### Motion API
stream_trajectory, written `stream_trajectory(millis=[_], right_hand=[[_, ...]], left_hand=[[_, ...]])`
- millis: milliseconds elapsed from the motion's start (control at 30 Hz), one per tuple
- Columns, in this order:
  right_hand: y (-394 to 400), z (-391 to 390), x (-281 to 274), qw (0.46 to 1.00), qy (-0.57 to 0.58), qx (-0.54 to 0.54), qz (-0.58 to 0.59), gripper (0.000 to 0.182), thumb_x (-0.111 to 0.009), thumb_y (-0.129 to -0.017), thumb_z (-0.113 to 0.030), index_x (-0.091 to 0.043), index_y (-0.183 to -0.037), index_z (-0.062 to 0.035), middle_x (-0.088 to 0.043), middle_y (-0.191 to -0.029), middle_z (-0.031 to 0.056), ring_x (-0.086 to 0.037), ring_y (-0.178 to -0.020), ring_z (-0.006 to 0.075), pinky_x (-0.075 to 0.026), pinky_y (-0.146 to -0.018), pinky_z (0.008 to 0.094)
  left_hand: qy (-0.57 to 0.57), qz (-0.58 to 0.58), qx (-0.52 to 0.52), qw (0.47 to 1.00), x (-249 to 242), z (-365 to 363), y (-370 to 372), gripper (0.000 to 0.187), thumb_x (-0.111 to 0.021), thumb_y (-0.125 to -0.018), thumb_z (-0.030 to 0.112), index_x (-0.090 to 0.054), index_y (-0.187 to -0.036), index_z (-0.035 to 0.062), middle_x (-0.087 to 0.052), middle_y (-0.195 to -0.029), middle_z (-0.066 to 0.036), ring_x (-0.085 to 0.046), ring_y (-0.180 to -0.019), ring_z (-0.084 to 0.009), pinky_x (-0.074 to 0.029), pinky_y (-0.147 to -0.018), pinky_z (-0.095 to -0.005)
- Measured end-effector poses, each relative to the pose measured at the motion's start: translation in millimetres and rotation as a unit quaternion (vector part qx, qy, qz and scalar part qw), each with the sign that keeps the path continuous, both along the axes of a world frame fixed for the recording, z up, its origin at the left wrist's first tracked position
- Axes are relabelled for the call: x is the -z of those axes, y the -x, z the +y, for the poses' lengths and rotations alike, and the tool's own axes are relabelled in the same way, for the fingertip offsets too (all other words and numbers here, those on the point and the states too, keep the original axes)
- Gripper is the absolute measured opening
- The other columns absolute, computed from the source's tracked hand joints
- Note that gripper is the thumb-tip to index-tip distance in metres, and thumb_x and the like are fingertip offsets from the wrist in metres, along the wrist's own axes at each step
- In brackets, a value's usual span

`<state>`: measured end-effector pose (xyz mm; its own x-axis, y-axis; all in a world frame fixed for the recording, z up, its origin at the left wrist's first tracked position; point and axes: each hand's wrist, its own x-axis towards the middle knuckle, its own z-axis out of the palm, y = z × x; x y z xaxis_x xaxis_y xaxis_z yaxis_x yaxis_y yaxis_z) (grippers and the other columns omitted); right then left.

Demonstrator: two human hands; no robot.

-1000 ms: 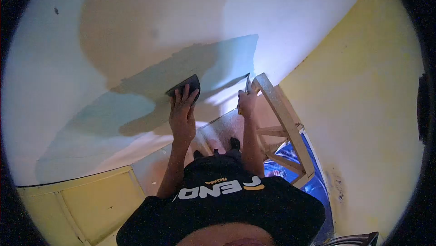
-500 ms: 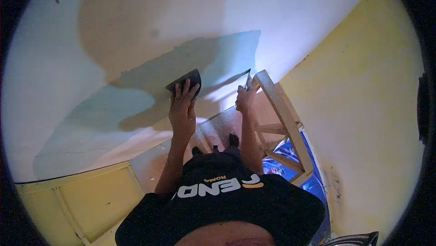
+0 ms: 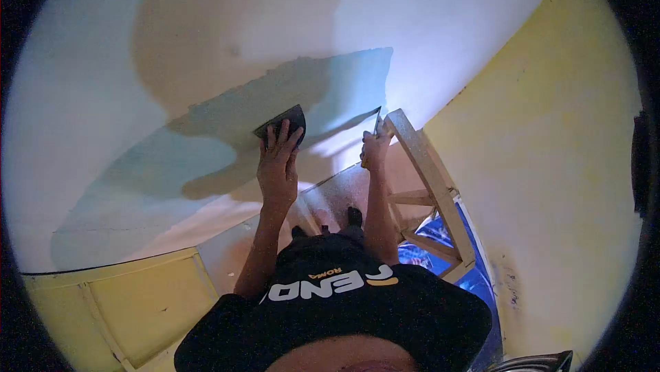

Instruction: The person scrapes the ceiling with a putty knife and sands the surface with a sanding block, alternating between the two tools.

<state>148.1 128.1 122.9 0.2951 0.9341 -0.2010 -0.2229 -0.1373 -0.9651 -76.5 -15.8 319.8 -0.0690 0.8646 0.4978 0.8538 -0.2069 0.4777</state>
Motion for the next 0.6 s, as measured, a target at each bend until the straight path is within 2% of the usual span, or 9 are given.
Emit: stream_trajectory(millis=[67, 167, 200, 267, 333, 367, 433, 533, 600], right_hand=[[7, -6, -22, 0.999, -0.024, 0.036, -0.002, 0.07, -0.056, -0.073, 0.014, -0.042, -0.141, 0.0035, -0.055, -0.126, 0.0241, -0.053, -0.046, 0.0114, -0.039, -0.034, 0.0266], [1, -4, -10, 0.999, -0.008, 0.025, -0.024, 0.056, -0.056, -0.075, 0.013, -0.049, -0.131, 0.0041, -0.059, -0.104, 0.0169, -0.049, -0.043, 0.0119, -0.038, -0.032, 0.0278], [7, -4, 11, 0.997, -0.042, 0.042, -0.041, 0.051, -0.056, -0.076, 0.012, -0.051, -0.125, 0.0043, -0.059, -0.098, 0.015, -0.048, -0.042, 0.0121, -0.038, -0.032, 0.0284], [5, 3, 11, 0.996, -0.067, 0.044, -0.038, 0.044, -0.058, -0.076, 0.011, -0.053, -0.12, 0.0045, -0.057, -0.088, 0.0111, -0.047, -0.04, 0.0119, -0.037, -0.031, 0.0288], [-7, -1, -11, 0.999, -0.036, 0.012, 0.004, 0.044, -0.06, -0.076, 0.009, -0.054, -0.119, 0.0046, -0.053, -0.079, 0.0073, -0.046, -0.04, 0.0113, -0.037, -0.031, 0.0284], [-8, 3, -21, 0.999, 0.02, 0.009, -0.039, 0.052, -0.061, -0.078, 0.006, -0.054, -0.129, 0.0019, -0.054, -0.079, 0.0063, -0.048, -0.042, 0.0104, -0.037, -0.031, 0.0278], [-6, 20, 60, 0.987, -0.075, 0.043, -0.136, 0.051, -0.06, -0.079, 0.006, -0.054, -0.13, 0.0024, -0.055, -0.079, 0.006, -0.049, -0.043, 0.0099, -0.037, -0.031, 0.0272], [1, 3, 19, 0.999, -0.035, 0.027, -0.024, 0.055, -0.059, -0.077, 0.01, -0.05, -0.131, 0.0062, -0.06, -0.085, 0.0091, -0.049, -0.044, 0.0099, -0.037, -0.032, 0.0269], [-7, 8, 35, 0.997, -0.001, 0.017, 0.069, 0.065, -0.06, -0.073, 0.014, -0.047, -0.136, 0.0076, -0.062, -0.089, 0.011, -0.048, -0.045, 0.0098, -0.037, -0.034, 0.0261]], left_hand=[[-0.004, 0.009, -0.002, 1.0, 1, 3, -1, 0.039, -0.052, -0.102, 0.014, -0.061, -0.14, 0.0183, -0.049, -0.154, -0.011, -0.038, -0.145, -0.043, -0.025, -0.121, -0.056], [-0.002, 0.003, 0.001, 1.0, 0, 0, -1, 0.039, -0.051, -0.102, 0.014, -0.061, -0.14, 0.0185, -0.049, -0.154, -0.011, -0.038, -0.145, -0.043, -0.024, -0.122, -0.0561], [-0.003, -0.001, 0.005, 1.0, -2, 1, 0, 0.039, -0.051, -0.102, 0.014, -0.061, -0.14, 0.0185, -0.049, -0.154, -0.011, -0.038, -0.145, -0.043, -0.024, -0.122, -0.0562], [0.0, -0.002, -0.001, 1.0, -4, 3, -3, 0.039, -0.052, -0.102, 0.012, -0.061, -0.139, 0.0184, -0.049, -0.154, -0.011, -0.038, -0.145, -0.043, -0.025, -0.122, -0.0561], [-0.001, -0.007, -0.004, 1.0, -2, -1, -2, 0.039, -0.053, -0.101, 0.012, -0.062, -0.138, 0.0182, -0.049, -0.153, -0.011, -0.039, -0.145, -0.043, -0.026, -0.121, -0.056], [-0.006, -0.013, 0.0, 1.0, -2, -2, -2, 0.038, -0.053, -0.101, 0.012, -0.062, -0.138, 0.018, -0.049, -0.153, -0.011, -0.039, -0.145, -0.0429, -0.027, -0.121, -0.0559], [-0.013, -0.015, 0.002, 1.0, -2, 3, -3, 0.038, -0.054, -0.101, 0.012, -0.063, -0.137, 0.0178, -0.05, -0.153, -0.011, -0.039, -0.144, -0.0428, -0.028, -0.121, -0.0557], [-0.014, -0.007, -0.013, 1.0, 1, 3, -2, 0.037, -0.054, -0.101, 0.013, -0.063, -0.137, 0.018, -0.051, -0.152, -0.011, -0.04, -0.144, -0.0426, -0.028, -0.12, -0.0556], [-0.025, -0.012, -0.011, 1.0, -1, -2, -2, 0.037, -0.054, -0.101, 0.014, -0.063, -0.137, 0.0183, -0.051, -0.152, -0.011, -0.04, -0.144, -0.0428, -0.028, -0.12, -0.0556]])
